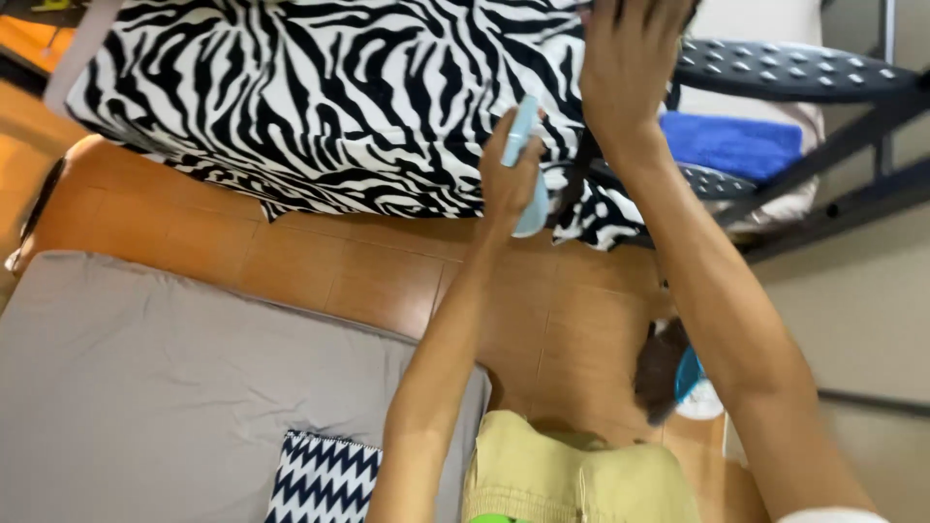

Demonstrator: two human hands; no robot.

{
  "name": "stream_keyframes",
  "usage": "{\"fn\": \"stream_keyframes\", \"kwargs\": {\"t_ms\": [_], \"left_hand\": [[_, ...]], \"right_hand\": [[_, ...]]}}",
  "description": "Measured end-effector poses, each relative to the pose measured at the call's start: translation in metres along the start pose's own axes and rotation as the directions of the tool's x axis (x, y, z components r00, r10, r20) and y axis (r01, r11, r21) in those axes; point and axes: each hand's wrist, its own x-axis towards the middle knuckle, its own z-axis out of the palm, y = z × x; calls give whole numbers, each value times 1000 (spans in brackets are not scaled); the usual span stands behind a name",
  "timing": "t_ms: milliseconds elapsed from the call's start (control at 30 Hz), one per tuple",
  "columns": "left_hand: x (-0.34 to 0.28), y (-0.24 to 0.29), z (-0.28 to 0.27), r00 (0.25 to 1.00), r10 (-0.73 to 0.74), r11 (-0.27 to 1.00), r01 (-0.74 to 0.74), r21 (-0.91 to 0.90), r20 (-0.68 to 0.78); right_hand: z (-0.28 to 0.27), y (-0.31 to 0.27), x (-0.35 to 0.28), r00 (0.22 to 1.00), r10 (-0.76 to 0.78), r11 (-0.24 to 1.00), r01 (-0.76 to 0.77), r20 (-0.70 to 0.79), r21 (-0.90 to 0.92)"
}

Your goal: Fold a cloth and use a spray bottle and rag to clean the frame of a bunk bed.

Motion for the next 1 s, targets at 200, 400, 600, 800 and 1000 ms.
{"fn": "stream_keyframes", "kwargs": {"t_ms": [200,400,600,800,1000], "left_hand": [[-10,-2,-3,999,-9,993,13,118,-33],[1,-16,-11,1000,8,983,-10,186,13],[25,-44,-1,989,95,985,-77,156,-115],[13,-71,8,989,147,985,-144,92,-23],[15,-98,2,949,311,940,-297,166,-61]], "right_hand": [[85,7,-83,985,-169,915,149,-21,-375],[93,19,-76,978,-140,957,93,-154,-276],[125,26,-79,922,-250,955,185,-295,-231],[192,26,-159,966,-210,958,172,-153,-229],[148,18,-103,967,-171,942,105,-188,-318]]}}
